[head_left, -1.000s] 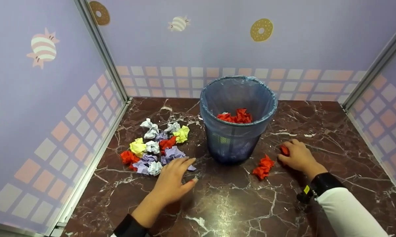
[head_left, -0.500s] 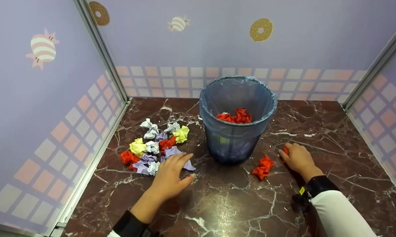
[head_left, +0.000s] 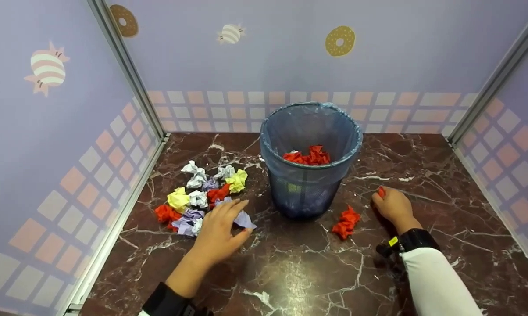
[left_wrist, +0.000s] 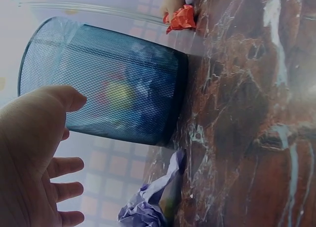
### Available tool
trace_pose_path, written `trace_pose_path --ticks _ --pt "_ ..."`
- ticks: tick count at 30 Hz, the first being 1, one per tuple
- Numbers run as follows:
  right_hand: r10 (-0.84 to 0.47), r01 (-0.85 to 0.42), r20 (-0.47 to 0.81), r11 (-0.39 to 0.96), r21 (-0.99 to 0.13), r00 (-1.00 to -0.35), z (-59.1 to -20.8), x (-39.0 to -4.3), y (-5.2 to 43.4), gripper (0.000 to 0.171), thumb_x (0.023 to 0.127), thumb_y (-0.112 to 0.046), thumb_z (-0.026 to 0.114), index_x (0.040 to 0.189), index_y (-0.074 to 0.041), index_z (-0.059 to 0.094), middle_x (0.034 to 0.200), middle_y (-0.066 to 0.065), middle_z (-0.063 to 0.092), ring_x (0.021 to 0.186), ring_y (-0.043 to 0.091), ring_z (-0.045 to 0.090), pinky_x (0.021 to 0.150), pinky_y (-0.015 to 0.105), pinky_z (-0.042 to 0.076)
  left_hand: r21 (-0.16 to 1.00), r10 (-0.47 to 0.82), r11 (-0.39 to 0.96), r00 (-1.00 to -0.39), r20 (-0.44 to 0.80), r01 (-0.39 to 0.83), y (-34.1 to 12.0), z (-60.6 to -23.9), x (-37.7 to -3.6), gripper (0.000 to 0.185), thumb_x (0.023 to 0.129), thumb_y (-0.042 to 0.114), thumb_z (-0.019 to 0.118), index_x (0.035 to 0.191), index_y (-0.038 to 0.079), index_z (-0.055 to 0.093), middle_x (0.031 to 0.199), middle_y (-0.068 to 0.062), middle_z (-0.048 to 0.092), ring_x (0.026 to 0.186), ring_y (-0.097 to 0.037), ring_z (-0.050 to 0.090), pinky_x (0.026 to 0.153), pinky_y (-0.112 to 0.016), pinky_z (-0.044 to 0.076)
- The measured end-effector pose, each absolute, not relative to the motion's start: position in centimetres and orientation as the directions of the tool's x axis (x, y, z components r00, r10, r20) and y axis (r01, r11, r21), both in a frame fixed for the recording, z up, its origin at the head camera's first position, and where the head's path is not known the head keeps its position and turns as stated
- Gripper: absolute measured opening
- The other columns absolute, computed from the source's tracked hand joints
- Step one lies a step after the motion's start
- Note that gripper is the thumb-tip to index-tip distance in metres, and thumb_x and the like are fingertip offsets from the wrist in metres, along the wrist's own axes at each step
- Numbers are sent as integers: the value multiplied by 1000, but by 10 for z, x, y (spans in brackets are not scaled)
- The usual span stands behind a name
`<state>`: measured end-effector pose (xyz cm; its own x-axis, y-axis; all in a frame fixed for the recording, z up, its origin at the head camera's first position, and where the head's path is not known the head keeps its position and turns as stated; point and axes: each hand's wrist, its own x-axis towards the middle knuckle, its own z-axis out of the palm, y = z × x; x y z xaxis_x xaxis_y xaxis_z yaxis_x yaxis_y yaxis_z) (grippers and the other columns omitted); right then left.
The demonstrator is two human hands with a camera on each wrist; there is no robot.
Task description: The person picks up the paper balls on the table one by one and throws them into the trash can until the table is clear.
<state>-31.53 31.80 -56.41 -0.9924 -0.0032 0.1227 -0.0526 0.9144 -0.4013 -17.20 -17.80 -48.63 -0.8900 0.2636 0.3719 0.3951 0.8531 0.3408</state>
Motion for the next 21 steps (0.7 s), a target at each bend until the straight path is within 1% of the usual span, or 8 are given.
trace_pose_path --ticks 3,6,11,21 --pt "26 -39 146 903 -427 -989 -566 -317 318 29 92 -28 51 67 -14 44 60 3 45 61 27 48 57 38 36 350 263 850 -894 364 393 -179 -486 -172 66 83 44 69 144 27 48 144 -2 50 131 -26 46 101 -55 40" --pt "41 -39 167 894 -447 -985 -568 -318 320 28 91 -27 51 67 -14 45 59 3 45 60 27 48 57 38 36 355 263 851 -900 347 386 -179 -485 -173 67 84 46 67 145 28 46 145 -2 48 132 -26 45 102 -54 38" --pt "62 -26 174 886 -463 -983 -568 -319 320 30 91 -28 50 65 -14 44 58 3 43 58 26 46 56 36 35 354 257 849 -891 373 393 -179 -484 -175 66 84 48 66 143 27 49 143 0 51 131 -24 46 100 -53 40" --pt "73 -21 183 885 -465 -980 -572 -317 322 29 92 -29 48 67 -14 45 62 6 49 65 30 51 61 42 38 358 254 846 -890 379 394 -179 -486 -176 67 83 47 68 144 28 48 143 -1 51 131 -26 46 100 -54 40"
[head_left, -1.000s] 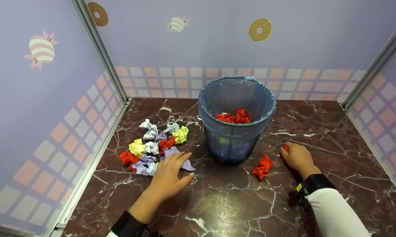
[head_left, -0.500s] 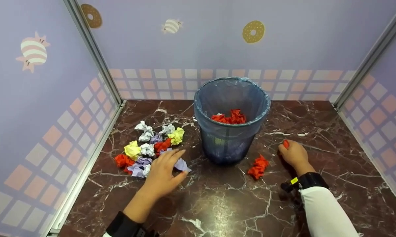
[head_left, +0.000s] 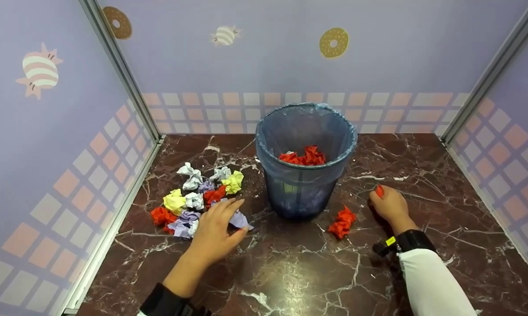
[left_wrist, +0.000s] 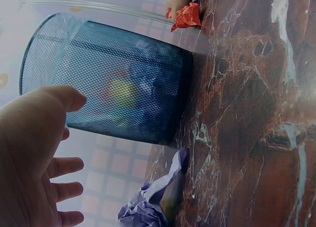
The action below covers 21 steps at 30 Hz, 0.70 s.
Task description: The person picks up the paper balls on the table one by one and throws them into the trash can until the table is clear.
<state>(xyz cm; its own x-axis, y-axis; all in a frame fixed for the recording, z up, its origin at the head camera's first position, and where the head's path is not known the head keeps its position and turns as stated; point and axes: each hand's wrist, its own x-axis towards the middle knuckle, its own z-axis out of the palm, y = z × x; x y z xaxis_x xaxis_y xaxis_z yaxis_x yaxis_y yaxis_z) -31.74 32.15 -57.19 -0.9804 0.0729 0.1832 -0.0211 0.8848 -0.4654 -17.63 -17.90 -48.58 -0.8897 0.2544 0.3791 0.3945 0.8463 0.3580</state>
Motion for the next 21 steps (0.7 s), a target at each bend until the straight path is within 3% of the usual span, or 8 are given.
trace_pose_path --ticks 9,17,21 --pt "30 -53 174 890 -453 -984 -572 -317 318 28 91 -28 51 67 -14 47 58 4 48 57 27 48 56 37 36 353 243 853 -891 382 385 -187 -484 -177 67 83 46 67 144 28 48 142 -4 51 130 -28 47 101 -55 39" --pt "30 -62 155 832 -552 -987 -559 -316 318 23 90 -23 54 70 -12 58 66 4 66 63 25 60 60 37 45 365 219 856 -897 384 365 -194 -482 -177 66 83 46 67 144 28 48 142 -6 52 131 -30 46 101 -59 38" --pt "21 -80 161 800 -595 -987 -543 -318 321 23 89 -20 55 68 -10 49 61 5 56 59 24 52 58 34 40 364 207 860 -896 393 358 -201 -482 -177 66 83 45 68 143 25 50 142 -6 52 130 -31 47 100 -60 39"
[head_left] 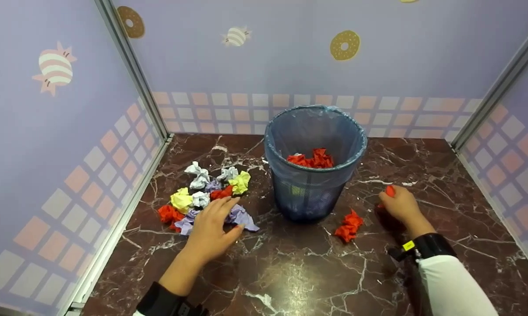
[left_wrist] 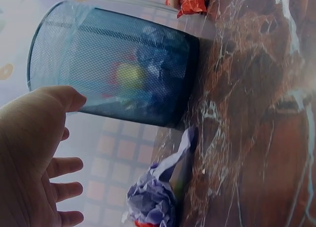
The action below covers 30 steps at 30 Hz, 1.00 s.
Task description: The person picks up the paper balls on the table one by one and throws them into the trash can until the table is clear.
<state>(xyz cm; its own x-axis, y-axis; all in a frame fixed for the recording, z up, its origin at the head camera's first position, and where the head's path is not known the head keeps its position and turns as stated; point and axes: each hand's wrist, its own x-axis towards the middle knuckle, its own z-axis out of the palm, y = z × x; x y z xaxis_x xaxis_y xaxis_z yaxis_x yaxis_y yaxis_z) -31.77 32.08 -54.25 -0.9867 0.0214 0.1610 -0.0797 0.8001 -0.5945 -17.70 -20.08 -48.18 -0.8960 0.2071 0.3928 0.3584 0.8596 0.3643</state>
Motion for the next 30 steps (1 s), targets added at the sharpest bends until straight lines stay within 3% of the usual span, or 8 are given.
trace_pose_path --ticks 3,7,11,14,19,22,26,30 --pt "11 -102 183 796 -597 -983 -523 -319 326 23 89 -19 55 69 -11 46 62 5 53 58 23 47 56 33 38 368 199 863 -903 380 345 -206 -481 -177 67 83 45 69 144 26 48 143 -5 51 131 -30 46 101 -60 39" --pt "29 -96 190 783 -614 -981 -485 -324 330 25 92 -23 52 73 -8 48 70 12 60 63 27 52 58 34 40 370 177 877 -921 347 308 -215 -479 -179 68 84 47 68 146 29 45 145 -4 49 132 -30 45 102 -62 37" --pt "39 -70 164 788 -611 -986 -440 -332 330 50 99 -45 42 93 2 57 94 28 64 86 44 58 74 50 47 376 139 887 -930 339 270 -228 -478 -180 68 85 47 68 146 27 45 145 -5 49 131 -31 45 103 -63 35" --pt "45 -76 168 758 -648 -985 -405 -338 324 68 99 -58 28 97 3 58 97 29 62 92 45 59 77 54 46 388 109 888 -934 341 246 -238 -479 -179 68 85 46 69 146 26 45 144 -6 50 130 -31 45 104 -62 34" --pt "19 -155 224 665 -731 -974 -349 -345 303 51 101 -35 23 72 -4 52 67 8 54 62 23 64 54 38 44 399 70 893 -941 332 207 -256 -483 -174 68 85 46 69 146 26 45 143 -6 50 130 -31 45 101 -65 34" --pt "-15 -193 246 666 -721 -969 -315 -347 287 42 98 -25 25 72 -5 51 69 5 54 61 14 66 55 35 45 398 46 899 -943 329 183 -266 -485 -171 68 85 46 69 145 24 45 144 -7 50 131 -32 45 99 -68 35" --pt "-73 -243 279 725 -645 -958 -279 -350 264 35 95 -23 25 79 -5 51 83 10 55 63 8 68 58 36 43 405 6 902 -942 337 150 -280 -488 -167 68 84 44 70 144 22 46 143 -10 50 129 -35 45 96 -70 36" --pt "-128 -293 309 761 -579 -942 -257 -355 238 31 92 -23 27 82 -10 52 84 8 61 61 6 69 51 36 40 423 -29 897 -940 341 126 -293 -493 -166 68 84 44 70 144 21 47 143 -11 51 129 -37 46 96 -69 36"
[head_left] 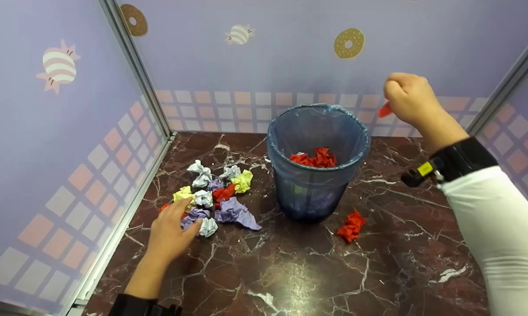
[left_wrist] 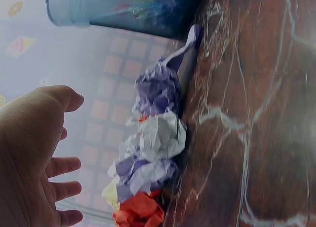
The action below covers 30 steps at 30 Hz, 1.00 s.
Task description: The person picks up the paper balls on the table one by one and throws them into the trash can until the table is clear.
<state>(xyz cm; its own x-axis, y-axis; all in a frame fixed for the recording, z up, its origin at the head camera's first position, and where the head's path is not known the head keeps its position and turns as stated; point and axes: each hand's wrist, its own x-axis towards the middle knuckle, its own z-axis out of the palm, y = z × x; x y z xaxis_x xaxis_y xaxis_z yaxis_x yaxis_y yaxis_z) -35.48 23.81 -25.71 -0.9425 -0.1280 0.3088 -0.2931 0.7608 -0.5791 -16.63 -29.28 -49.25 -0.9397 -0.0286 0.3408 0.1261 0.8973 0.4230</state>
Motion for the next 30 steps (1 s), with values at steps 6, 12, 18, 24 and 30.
trace_pose_path --ticks 6,12,18,24,30 --pt "-206 -357 321 761 -542 -925 -245 -356 190 27 94 -26 32 91 -15 56 90 5 65 65 10 70 59 37 45 428 -70 899 -935 349 92 -306 -499 -166 67 84 41 72 142 17 49 140 -11 53 126 -39 47 92 -70 38" --pt "-388 -494 309 734 -467 -868 -250 -359 149 25 94 -22 35 95 -10 57 97 7 61 69 19 68 75 37 42 442 -103 896 -951 292 39 -311 -501 -163 68 86 45 69 145 21 46 145 -9 49 129 -39 45 94 -70 35" --pt "-521 -576 246 721 -385 -817 -263 -360 132 23 95 -21 38 94 -9 58 100 11 55 85 26 63 82 42 41 438 -96 898 -954 283 39 -312 -499 -161 69 86 47 67 146 21 44 146 -10 48 129 -39 44 95 -72 33" --pt "-551 -566 155 741 -360 -820 -268 -360 129 25 96 -24 38 101 -9 57 101 13 50 93 30 49 80 44 40 429 -99 903 -954 282 33 -314 -499 -159 70 86 44 68 147 21 42 147 -11 46 131 -40 43 94 -74 32" --pt "-595 -592 123 713 -376 -794 -275 -356 131 20 91 -20 46 102 -11 60 98 11 55 89 26 52 76 39 43 434 -106 901 -954 280 27 -312 -499 -160 68 86 45 68 145 19 45 145 -10 49 130 -38 44 93 -73 34"
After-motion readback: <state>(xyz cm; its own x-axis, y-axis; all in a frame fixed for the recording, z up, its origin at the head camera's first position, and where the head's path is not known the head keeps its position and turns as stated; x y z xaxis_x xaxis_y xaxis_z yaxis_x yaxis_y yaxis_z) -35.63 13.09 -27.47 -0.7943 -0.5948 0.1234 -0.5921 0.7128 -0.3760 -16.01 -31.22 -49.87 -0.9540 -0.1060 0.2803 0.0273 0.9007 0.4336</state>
